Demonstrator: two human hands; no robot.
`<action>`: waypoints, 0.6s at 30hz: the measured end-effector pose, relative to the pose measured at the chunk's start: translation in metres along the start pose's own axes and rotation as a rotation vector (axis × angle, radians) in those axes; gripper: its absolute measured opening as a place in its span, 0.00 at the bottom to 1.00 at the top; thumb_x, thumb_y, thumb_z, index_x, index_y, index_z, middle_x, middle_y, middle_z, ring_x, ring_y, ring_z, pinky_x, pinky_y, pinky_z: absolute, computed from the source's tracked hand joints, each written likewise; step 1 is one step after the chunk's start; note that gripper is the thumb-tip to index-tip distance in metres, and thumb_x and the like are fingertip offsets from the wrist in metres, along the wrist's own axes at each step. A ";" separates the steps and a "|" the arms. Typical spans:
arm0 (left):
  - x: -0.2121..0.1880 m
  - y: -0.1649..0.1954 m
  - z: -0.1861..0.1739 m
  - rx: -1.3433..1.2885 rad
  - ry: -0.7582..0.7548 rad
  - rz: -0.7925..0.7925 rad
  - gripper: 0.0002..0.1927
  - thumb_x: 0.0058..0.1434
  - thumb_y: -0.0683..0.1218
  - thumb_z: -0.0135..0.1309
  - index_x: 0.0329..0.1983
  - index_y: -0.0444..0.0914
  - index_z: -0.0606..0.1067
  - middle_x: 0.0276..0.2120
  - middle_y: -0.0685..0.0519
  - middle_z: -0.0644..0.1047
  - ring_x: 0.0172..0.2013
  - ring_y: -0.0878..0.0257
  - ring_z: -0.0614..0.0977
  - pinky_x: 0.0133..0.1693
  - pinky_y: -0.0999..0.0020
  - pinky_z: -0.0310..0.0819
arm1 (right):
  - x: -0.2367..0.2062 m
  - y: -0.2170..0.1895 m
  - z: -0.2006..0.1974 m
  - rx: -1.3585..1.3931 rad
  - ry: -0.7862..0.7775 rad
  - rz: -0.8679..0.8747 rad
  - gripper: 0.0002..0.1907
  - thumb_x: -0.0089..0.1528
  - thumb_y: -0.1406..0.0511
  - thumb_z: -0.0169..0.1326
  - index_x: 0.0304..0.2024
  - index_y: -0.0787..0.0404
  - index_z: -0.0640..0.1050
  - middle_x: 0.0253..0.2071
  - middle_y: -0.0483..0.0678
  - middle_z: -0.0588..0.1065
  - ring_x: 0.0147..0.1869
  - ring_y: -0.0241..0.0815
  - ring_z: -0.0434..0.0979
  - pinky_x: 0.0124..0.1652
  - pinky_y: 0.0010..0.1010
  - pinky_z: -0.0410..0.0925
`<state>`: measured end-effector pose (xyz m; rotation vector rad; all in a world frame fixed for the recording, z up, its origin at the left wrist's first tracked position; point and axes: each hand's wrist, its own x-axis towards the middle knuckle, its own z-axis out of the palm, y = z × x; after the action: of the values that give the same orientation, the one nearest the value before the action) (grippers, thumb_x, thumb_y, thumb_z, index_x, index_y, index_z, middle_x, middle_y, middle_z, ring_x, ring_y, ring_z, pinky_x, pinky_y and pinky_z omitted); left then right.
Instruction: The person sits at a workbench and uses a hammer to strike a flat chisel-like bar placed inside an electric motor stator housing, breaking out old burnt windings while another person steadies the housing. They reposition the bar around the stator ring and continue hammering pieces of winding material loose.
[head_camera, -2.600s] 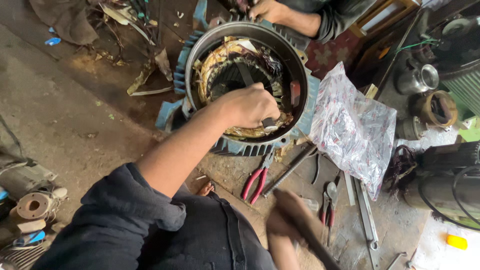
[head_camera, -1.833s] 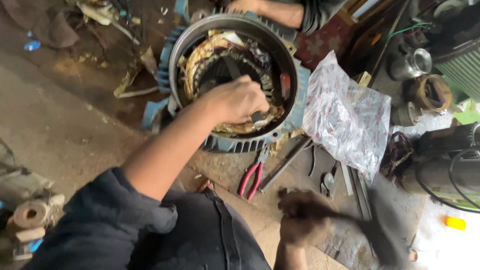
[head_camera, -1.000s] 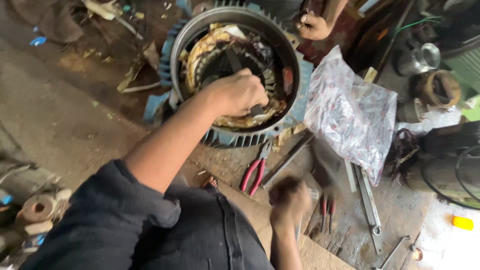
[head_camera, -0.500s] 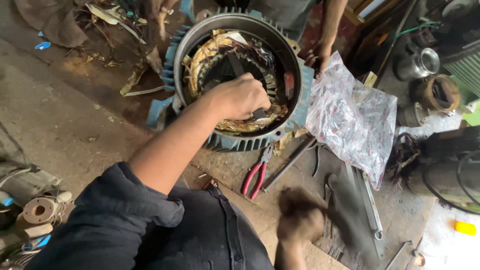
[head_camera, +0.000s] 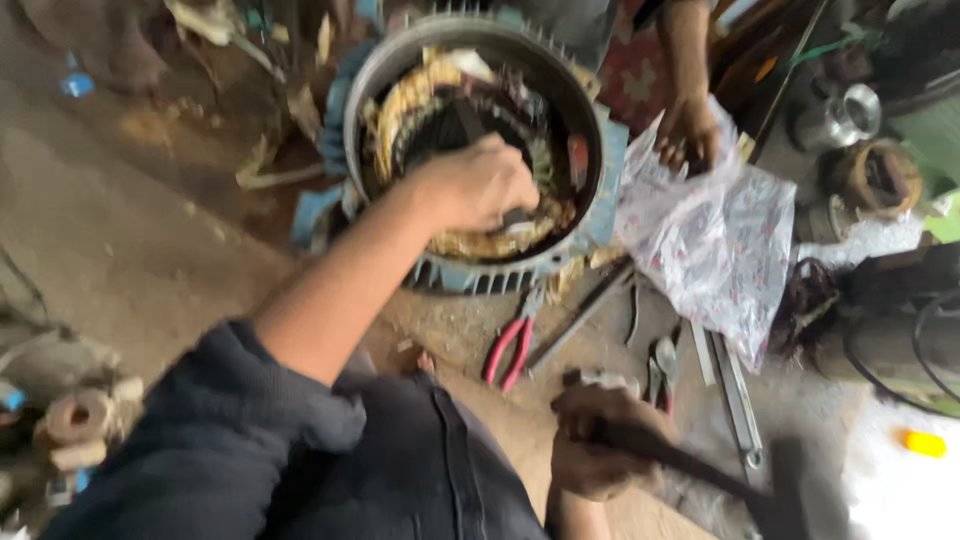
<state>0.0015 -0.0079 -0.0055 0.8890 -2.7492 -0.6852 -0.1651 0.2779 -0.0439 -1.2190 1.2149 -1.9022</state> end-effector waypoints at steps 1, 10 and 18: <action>-0.002 0.002 0.001 0.009 -0.007 0.039 0.07 0.48 0.33 0.59 0.26 0.39 0.77 0.32 0.50 0.78 0.45 0.50 0.78 0.51 0.53 0.70 | -0.001 0.000 0.006 0.183 0.044 -0.183 0.20 0.68 0.50 0.46 0.34 0.59 0.69 0.21 0.47 0.69 0.23 0.39 0.67 0.27 0.31 0.64; -0.002 -0.004 -0.003 0.025 0.138 0.182 0.07 0.48 0.33 0.58 0.24 0.38 0.78 0.28 0.48 0.80 0.40 0.50 0.82 0.51 0.53 0.70 | 0.014 0.032 0.023 -0.725 -0.137 0.292 0.16 0.68 0.61 0.39 0.33 0.65 0.73 0.22 0.52 0.69 0.23 0.44 0.70 0.26 0.40 0.64; -0.002 -0.002 -0.004 0.020 0.145 0.189 0.11 0.42 0.31 0.59 0.26 0.39 0.79 0.28 0.51 0.81 0.40 0.53 0.82 0.57 0.55 0.67 | 0.017 0.032 0.052 -0.070 -0.130 -0.034 0.16 0.70 0.53 0.43 0.48 0.57 0.72 0.23 0.46 0.68 0.22 0.37 0.66 0.24 0.34 0.64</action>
<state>0.0055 -0.0094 -0.0028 0.6438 -2.6695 -0.5383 -0.1258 0.2300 -0.0573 -1.3865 1.2075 -1.7873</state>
